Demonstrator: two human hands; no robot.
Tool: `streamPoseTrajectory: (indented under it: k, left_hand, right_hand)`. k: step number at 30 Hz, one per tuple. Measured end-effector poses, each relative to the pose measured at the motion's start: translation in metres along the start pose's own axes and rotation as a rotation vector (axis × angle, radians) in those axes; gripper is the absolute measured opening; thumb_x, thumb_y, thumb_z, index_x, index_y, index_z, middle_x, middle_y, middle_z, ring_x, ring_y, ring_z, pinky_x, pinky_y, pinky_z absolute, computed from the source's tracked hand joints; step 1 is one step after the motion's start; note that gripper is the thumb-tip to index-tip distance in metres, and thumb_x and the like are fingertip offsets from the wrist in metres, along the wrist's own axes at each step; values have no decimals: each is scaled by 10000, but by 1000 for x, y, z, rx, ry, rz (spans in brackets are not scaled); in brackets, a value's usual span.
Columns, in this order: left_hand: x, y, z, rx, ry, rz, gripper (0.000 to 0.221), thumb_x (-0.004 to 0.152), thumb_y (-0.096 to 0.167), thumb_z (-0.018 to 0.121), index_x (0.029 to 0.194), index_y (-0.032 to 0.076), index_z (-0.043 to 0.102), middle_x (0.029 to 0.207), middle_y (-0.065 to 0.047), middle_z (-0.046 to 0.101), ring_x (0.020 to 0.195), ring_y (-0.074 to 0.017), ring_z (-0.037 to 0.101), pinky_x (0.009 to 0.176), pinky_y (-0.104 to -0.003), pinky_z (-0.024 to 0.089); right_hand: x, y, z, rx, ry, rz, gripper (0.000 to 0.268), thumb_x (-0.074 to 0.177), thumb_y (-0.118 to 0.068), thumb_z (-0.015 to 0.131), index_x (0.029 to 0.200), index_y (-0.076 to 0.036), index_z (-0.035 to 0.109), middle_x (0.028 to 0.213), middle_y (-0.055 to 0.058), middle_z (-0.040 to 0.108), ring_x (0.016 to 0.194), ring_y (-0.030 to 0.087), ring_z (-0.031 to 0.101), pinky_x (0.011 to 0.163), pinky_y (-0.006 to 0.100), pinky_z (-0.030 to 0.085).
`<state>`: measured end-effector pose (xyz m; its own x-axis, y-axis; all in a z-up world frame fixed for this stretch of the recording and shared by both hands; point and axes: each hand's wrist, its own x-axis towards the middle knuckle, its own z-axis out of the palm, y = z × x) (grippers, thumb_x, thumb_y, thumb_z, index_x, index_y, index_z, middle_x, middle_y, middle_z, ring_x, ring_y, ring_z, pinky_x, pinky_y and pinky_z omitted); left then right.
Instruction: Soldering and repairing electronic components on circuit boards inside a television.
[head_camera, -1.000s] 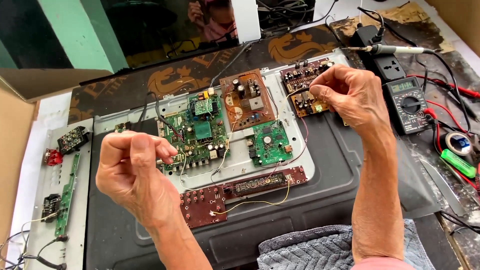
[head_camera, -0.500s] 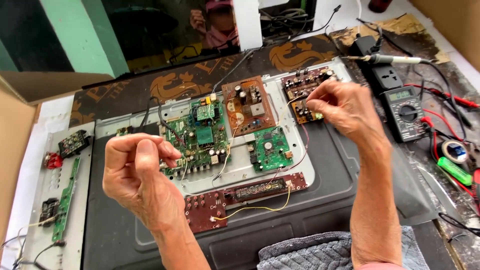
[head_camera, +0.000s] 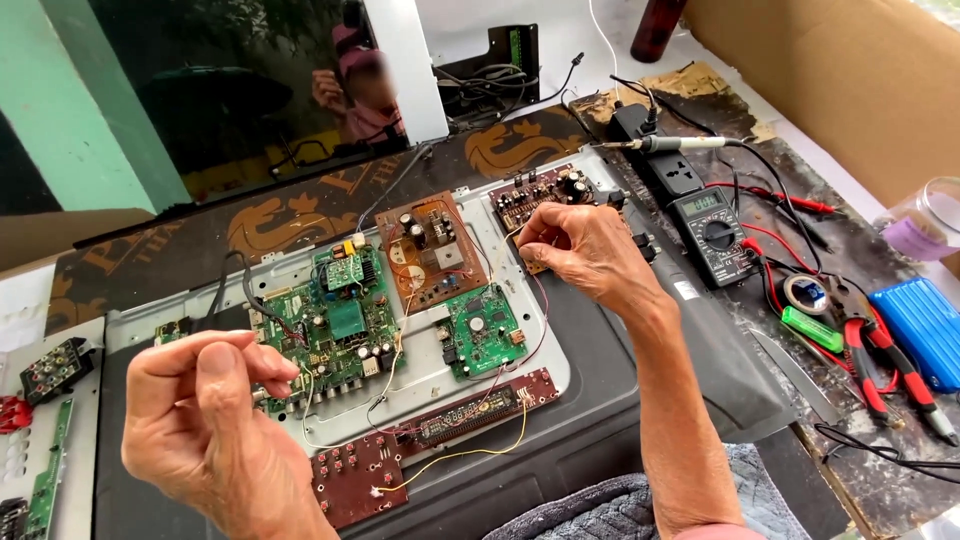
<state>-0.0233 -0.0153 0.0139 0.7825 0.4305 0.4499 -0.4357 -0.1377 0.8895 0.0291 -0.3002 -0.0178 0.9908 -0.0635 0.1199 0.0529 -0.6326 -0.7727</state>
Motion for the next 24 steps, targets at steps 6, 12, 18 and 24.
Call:
streamPoseTrajectory:
  k: [6,12,18,24]
  left_hand:
    - [2,-4,-4,-39,25,17,214,1064,254,616,999,51,597,775,-57,578,658,-148,611,577,-254,434]
    - [3,-6,-2,-58,17,16,199,1056,248,623,994,59,603,763,-56,583,649,-150,604,578,-261,434]
    - [0,-4,-1,-68,14,31,192,1056,240,614,1006,56,598,746,-55,571,642,-146,602,579,-256,433]
    - [-6,3,-3,81,3,-48,228,1149,280,547,1117,55,551,843,-75,545,740,-148,581,690,-248,452]
  right_hand:
    - [4,18,-4,-87,32,46,28,926,-122,746,908,-138,761,902,2,772,767,110,654,685,263,511]
    - [5,31,-15,-167,155,86,26,933,-152,764,917,-133,766,831,16,760,759,116,674,710,284,506]
    - [12,34,-2,-199,93,53,53,896,-209,780,878,-165,758,813,-9,756,728,114,653,660,296,467]
    - [17,38,10,-211,31,44,63,910,-239,726,878,-191,751,823,-26,771,759,124,697,682,329,497]
